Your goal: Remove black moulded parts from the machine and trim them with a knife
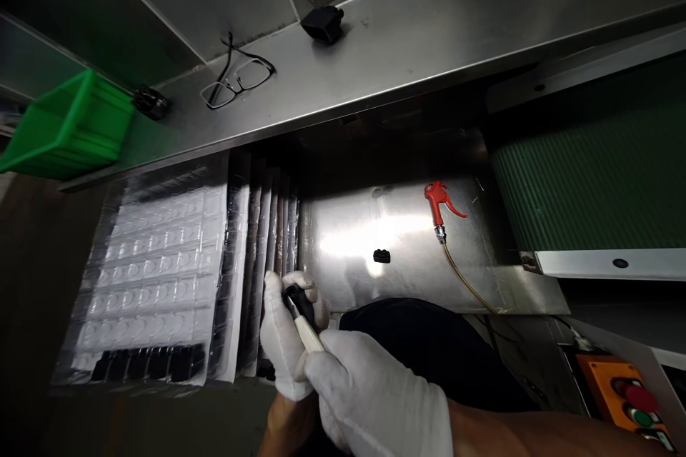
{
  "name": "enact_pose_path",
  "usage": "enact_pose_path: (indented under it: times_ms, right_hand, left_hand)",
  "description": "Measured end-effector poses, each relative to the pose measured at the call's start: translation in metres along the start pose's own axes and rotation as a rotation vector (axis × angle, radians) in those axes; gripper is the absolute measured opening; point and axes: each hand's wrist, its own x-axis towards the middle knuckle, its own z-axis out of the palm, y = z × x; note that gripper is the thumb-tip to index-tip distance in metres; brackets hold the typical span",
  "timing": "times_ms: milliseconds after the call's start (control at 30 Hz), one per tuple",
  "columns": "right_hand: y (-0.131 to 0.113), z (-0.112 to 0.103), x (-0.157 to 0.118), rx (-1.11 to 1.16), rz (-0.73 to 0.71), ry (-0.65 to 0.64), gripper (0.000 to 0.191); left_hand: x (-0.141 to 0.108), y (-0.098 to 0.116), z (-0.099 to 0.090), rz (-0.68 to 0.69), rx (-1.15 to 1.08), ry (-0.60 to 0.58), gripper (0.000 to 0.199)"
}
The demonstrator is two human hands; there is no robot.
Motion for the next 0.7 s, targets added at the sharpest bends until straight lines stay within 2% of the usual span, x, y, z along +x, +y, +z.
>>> enact_pose_path:
  times_ms: [367,700]
  right_hand:
    - [0.0080,0.0009,0.0032,-0.014,0.003,0.010,0.046]
    - [0.0095,-0.0012,0.0056,-0.048,-0.024,0.035,0.039]
  left_hand:
    - [0.0017,-0.0012,0.0020,-0.005,-0.064,0.009,0.049]
    - [0.0022,0.0021,0.0098,-0.007,-0.038,0.059,0.052]
